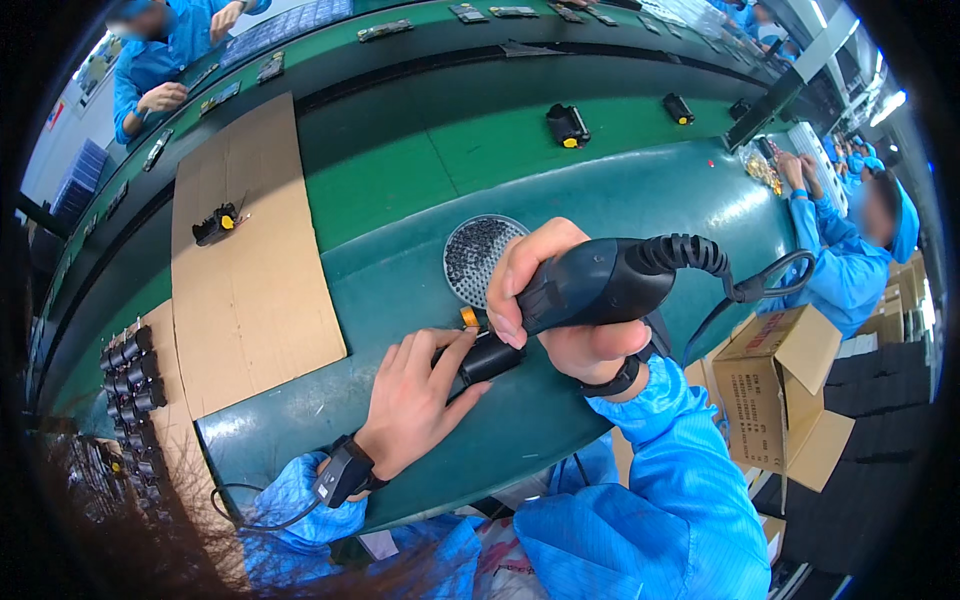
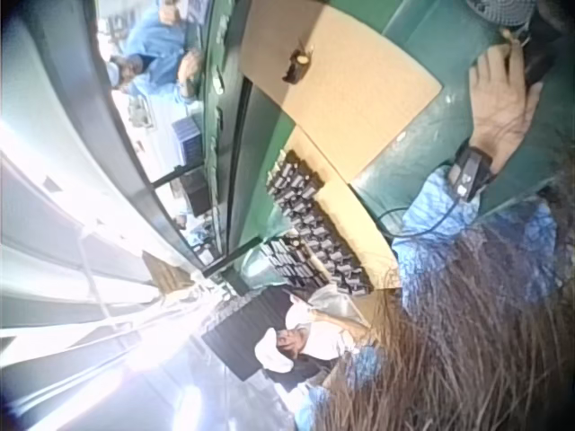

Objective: Using an electric screwdriver to fasten components into small black plastic housings on an assembly line.

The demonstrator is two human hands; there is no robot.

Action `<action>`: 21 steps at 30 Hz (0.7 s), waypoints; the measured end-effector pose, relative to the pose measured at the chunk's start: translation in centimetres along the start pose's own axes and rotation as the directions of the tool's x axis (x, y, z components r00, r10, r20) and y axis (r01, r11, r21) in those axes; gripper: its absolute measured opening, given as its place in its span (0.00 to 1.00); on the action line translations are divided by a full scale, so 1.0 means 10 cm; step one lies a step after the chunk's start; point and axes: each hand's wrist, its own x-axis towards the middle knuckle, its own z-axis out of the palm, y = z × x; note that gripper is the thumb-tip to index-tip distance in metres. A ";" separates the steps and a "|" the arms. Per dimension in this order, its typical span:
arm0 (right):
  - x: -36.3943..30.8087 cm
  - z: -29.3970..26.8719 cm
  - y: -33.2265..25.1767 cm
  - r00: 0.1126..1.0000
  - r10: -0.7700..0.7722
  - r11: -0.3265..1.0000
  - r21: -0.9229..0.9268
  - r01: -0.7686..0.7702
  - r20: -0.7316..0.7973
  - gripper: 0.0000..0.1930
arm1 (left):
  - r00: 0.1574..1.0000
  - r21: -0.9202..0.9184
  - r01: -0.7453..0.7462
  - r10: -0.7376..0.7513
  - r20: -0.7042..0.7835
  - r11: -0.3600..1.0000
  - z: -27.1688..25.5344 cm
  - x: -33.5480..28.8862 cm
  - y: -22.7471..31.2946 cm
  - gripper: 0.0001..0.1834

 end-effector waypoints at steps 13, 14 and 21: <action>0.01 0.01 -0.01 0.998 -0.048 0.999 -0.014 0.048 0.050 0.46 | 1.000 -0.001 -0.002 0.002 -0.009 1.000 0.00 -0.01 -0.01 0.31; 0.01 0.01 -0.02 0.998 -0.047 0.999 -0.014 0.048 0.050 0.46 | 1.000 -0.001 -0.002 0.002 -0.010 1.000 0.00 -0.01 -0.01 0.31; -0.02 0.01 -0.01 0.998 -0.048 0.999 -0.012 0.048 0.031 0.49 | 1.000 -0.002 -0.007 0.007 -0.009 1.000 0.00 0.00 -0.01 0.31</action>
